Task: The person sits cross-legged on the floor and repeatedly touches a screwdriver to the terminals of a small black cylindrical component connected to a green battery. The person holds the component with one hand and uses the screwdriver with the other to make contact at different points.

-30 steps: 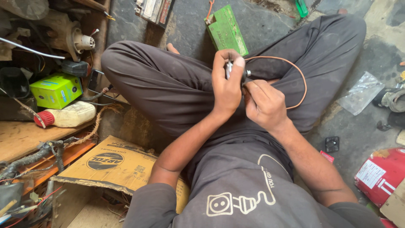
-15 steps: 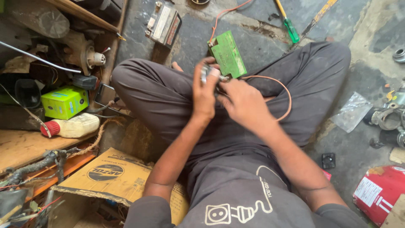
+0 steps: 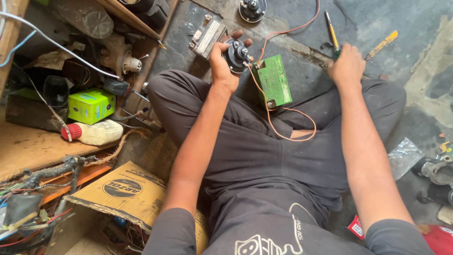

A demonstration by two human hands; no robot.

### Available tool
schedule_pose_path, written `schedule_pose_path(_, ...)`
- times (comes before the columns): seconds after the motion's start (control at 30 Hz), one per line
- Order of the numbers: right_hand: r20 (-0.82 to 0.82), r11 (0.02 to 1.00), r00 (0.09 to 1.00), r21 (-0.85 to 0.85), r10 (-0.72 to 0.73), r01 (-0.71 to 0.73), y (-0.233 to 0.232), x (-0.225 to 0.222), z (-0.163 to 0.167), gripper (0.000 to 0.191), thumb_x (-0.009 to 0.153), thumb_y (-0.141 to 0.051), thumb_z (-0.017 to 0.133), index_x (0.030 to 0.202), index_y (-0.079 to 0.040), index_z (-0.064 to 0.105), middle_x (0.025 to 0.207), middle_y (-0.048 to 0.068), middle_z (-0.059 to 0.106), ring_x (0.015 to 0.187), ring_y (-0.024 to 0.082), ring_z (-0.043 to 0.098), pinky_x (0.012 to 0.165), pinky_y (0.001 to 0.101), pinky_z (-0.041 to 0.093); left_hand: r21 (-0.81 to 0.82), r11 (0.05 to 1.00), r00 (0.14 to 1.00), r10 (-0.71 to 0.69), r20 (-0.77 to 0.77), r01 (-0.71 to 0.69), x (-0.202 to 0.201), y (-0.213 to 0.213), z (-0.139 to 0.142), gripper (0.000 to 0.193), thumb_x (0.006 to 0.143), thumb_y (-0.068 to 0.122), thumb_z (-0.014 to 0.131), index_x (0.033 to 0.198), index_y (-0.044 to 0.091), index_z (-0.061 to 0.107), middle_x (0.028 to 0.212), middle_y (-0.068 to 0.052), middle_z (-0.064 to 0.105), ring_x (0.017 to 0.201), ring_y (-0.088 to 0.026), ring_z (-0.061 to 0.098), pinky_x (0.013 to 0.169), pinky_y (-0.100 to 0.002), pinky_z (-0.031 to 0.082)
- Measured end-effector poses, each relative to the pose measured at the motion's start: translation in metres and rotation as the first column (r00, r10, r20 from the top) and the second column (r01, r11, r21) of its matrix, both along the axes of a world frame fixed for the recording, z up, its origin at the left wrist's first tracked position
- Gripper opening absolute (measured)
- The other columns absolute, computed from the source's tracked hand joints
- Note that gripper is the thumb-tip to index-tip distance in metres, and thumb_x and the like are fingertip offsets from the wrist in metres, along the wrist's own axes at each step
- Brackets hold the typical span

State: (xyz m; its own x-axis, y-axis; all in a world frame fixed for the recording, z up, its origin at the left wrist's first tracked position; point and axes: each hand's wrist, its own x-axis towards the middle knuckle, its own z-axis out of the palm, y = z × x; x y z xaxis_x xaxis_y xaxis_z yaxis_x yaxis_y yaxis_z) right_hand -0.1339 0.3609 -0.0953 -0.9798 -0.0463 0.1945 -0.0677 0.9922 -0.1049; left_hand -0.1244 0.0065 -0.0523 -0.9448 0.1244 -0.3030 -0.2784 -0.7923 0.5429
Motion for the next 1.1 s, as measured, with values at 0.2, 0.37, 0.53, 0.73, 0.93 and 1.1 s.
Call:
schedule_pose_path(0.2,0.011,0.899,0.997,-0.431,-0.073,0.07,-0.014,-0.008,0.002,0.024,0.089,-0.017,0.064,0.111,-0.007,0.065,0.095,0.016,0.072,0.088,0.036,0.073,0.081,0.0475,0.059,-0.288,0.952,0.994,0.111,-0.005,-0.108,0.006,0.003,-0.015,0.041,0.099,0.04,0.052,0.117,0.007,0.067,0.096,-0.01,0.072,0.063,-0.017,0.067,0.053,-0.033,0.053)
schedule_pose_path(0.37,0.345,0.022,0.936,-0.939,0.069,0.344,-0.046,0.027,0.025,0.022,0.095,-0.018,0.044,0.11,-0.006,0.056,0.069,0.01,0.057,0.054,0.025,0.059,0.052,0.044,0.053,-0.306,0.949,0.997,0.067,-0.029,-0.073,0.009,0.011,-0.012,0.043,0.098,0.045,0.052,0.115,0.008,0.067,0.093,-0.008,0.071,0.066,-0.015,0.067,0.054,-0.03,0.051)
schedule_pose_path(0.53,0.311,0.08,0.942,-0.95,0.129,0.303,-0.093,0.084,0.004,0.021,0.096,-0.015,0.047,0.106,-0.002,0.06,0.085,0.005,0.057,0.073,0.015,0.054,0.065,0.0303,0.047,-0.335,0.937,0.989,0.059,-0.137,-0.102,0.013,0.012,-0.007,0.046,0.102,0.046,0.052,0.118,0.006,0.068,0.097,-0.008,0.071,0.072,-0.012,0.066,0.059,-0.028,0.052)
schedule_pose_path(0.73,0.325,0.001,0.933,-0.944,0.156,0.329,-0.099,0.106,-0.019,0.021,0.099,-0.013,0.045,0.111,-0.001,0.058,0.089,0.007,0.057,0.076,0.016,0.056,0.068,0.0313,0.051,-0.318,0.948,0.984,-0.024,-0.175,-0.033,0.004,0.02,0.007,0.048,0.1,0.048,0.049,0.116,0.006,0.065,0.095,-0.009,0.072,0.072,-0.014,0.068,0.06,-0.029,0.056)
schedule_pose_path(0.93,0.444,-0.132,0.838,-0.854,0.317,0.503,-0.117,0.121,0.01,0.033,0.098,-0.013,0.043,0.128,-0.001,0.053,0.084,0.009,0.058,0.067,0.019,0.061,0.059,0.0354,0.059,-0.356,0.934,0.963,-0.113,-0.245,0.019,0.008,0.02,0.011,0.048,0.105,0.042,0.042,0.123,0.003,0.064,0.101,-0.01,0.071,0.079,-0.012,0.065,0.069,-0.028,0.057)
schedule_pose_path(1.1,0.296,-0.076,0.923,-0.943,0.245,0.323,-0.114,0.129,0.052,0.043,0.106,-0.02,0.046,0.147,-0.008,0.04,0.081,0.005,0.057,0.055,0.012,0.056,0.045,0.0258,0.046,-0.399,0.91,0.941,-0.228,-0.25,0.114,0.0,0.018,0.008,0.047,0.099,0.032,0.035,0.128,0.007,0.062,0.106,-0.009,0.068,0.09,-0.012,0.066,0.075,-0.029,0.059)
